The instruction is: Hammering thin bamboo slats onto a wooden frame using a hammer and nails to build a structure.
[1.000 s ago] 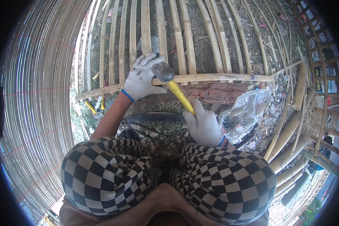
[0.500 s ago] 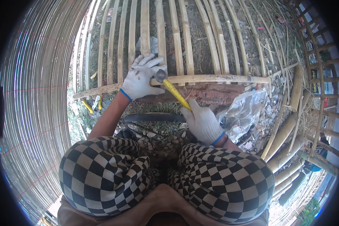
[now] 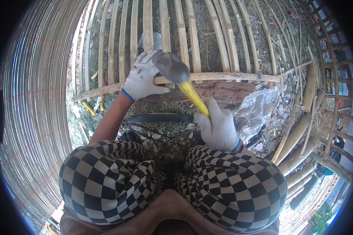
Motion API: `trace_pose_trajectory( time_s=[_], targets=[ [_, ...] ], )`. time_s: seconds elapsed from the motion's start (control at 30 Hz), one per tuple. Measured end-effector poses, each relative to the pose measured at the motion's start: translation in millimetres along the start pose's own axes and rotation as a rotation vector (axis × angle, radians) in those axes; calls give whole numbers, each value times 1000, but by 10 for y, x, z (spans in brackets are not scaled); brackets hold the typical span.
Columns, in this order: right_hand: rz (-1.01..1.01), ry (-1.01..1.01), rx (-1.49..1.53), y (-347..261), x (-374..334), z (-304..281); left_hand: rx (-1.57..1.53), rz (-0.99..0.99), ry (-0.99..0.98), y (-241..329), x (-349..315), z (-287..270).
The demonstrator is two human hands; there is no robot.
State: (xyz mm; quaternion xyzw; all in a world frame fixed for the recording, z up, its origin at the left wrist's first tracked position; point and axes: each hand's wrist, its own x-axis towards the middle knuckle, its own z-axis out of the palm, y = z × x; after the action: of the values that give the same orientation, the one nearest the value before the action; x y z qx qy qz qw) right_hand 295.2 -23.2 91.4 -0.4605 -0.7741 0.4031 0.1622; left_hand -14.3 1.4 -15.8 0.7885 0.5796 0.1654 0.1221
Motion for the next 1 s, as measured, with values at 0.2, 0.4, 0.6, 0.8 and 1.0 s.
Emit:
trace_pose_trajectory(
  time_s=[0.2,0.4,0.6,0.8,1.0],
  targets=[
    [94,-155,-111,368,144,268,13,-31,-82,-17,-48,-27],
    [-28,110,-8,225,-77,129,-28,12,-14,69,105,-2],
    [63,-54,-94,61,218,20,-4,-22,-35,-59,-5,-37],
    [71,25,-13,478,98,335,-45,22,0,30,30,-31],
    [233,178,187,299,39,90,-5,26,66,36,26,-71]
  ],
)
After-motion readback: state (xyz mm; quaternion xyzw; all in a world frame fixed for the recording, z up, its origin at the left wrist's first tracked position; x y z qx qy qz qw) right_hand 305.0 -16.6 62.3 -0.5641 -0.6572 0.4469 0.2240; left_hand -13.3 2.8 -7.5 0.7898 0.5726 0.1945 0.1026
